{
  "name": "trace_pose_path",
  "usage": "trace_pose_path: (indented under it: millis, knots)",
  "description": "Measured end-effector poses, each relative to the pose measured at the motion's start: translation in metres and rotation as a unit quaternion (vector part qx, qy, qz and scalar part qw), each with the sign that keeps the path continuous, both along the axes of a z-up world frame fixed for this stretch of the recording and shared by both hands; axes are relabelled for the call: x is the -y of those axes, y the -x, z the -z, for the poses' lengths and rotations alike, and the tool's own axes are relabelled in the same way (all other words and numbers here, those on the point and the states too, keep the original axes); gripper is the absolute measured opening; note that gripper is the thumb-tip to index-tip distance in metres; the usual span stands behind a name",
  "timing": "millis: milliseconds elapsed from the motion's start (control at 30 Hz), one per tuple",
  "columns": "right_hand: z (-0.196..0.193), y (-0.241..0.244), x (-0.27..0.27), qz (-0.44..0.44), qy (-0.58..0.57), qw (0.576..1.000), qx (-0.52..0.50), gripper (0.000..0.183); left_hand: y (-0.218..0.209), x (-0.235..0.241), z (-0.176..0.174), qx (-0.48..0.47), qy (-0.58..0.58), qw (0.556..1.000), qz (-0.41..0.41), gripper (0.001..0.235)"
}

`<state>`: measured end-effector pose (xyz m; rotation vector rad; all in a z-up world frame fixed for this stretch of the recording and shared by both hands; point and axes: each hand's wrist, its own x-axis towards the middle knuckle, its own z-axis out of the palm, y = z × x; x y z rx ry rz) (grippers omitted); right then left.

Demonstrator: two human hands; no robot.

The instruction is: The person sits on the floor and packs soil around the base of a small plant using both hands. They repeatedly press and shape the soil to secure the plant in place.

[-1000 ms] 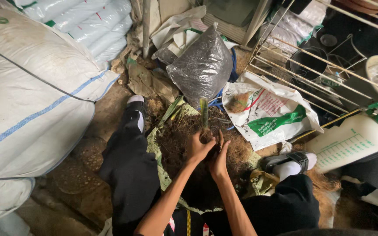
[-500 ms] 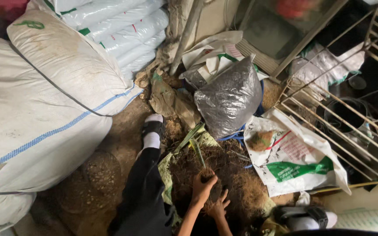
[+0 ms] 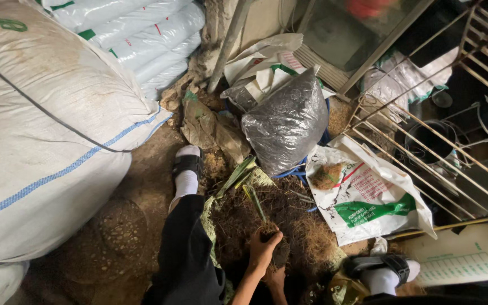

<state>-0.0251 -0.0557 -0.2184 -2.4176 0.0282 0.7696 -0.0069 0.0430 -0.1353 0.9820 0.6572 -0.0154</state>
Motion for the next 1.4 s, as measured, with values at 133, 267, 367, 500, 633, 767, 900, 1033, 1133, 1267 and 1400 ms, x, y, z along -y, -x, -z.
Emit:
trace_pose_path:
  millis: [133,267,367,500,633,767,900,1033,1133,1267,1400]
  knots:
    - [-0.017,-0.03,0.032,0.033,-0.232,0.966,0.109,0.057,-0.003,-0.006,-0.006,0.107,0.02,0.993,-0.036,0.026]
    - [-0.082,-0.058,0.049,0.063,-0.316,0.927,0.194,0.052,-0.001,-0.013,-0.019,0.073,0.074,0.992,-0.071,0.032]
    - [-0.157,-0.072,0.049,0.127,-0.128,0.975,0.132,0.037,0.002,-0.018,-0.03,0.05,0.014,0.998,-0.042,0.041]
    - [-0.248,-0.069,0.033,0.028,-0.129,0.984,0.12,0.04,0.0,-0.019,-0.042,-0.06,0.033,0.998,0.003,0.058]
    - [-0.289,-0.063,0.024,-0.123,-0.08,0.983,0.11,0.07,0.004,-0.013,-0.041,0.037,0.142,0.989,0.017,0.066]
    - [-0.292,-0.066,0.019,-0.164,-0.117,0.962,0.183,0.054,0.008,-0.005,-0.026,0.075,0.253,0.963,0.049,0.066]
    - [-0.29,-0.069,0.022,-0.127,-0.115,0.966,0.193,0.051,0.005,0.003,-0.006,-0.005,0.216,0.976,0.032,0.06]
    - [-0.291,-0.072,0.024,-0.146,-0.158,0.949,0.232,0.042,0.007,0.007,-0.001,0.005,0.221,0.975,0.031,0.076]
    - [-0.292,-0.076,0.02,-0.087,-0.113,0.969,0.202,0.038,0.008,0.006,-0.009,0.043,0.195,0.978,0.055,0.086]
    - [-0.289,-0.078,0.019,-0.091,-0.124,0.964,0.215,0.032,0.008,0.005,-0.017,0.099,0.209,0.97,0.071,0.077]
    - [-0.273,-0.078,0.03,-0.185,-0.138,0.934,0.274,0.028,0.009,0.006,0.0,0.07,0.245,0.966,0.04,0.071]
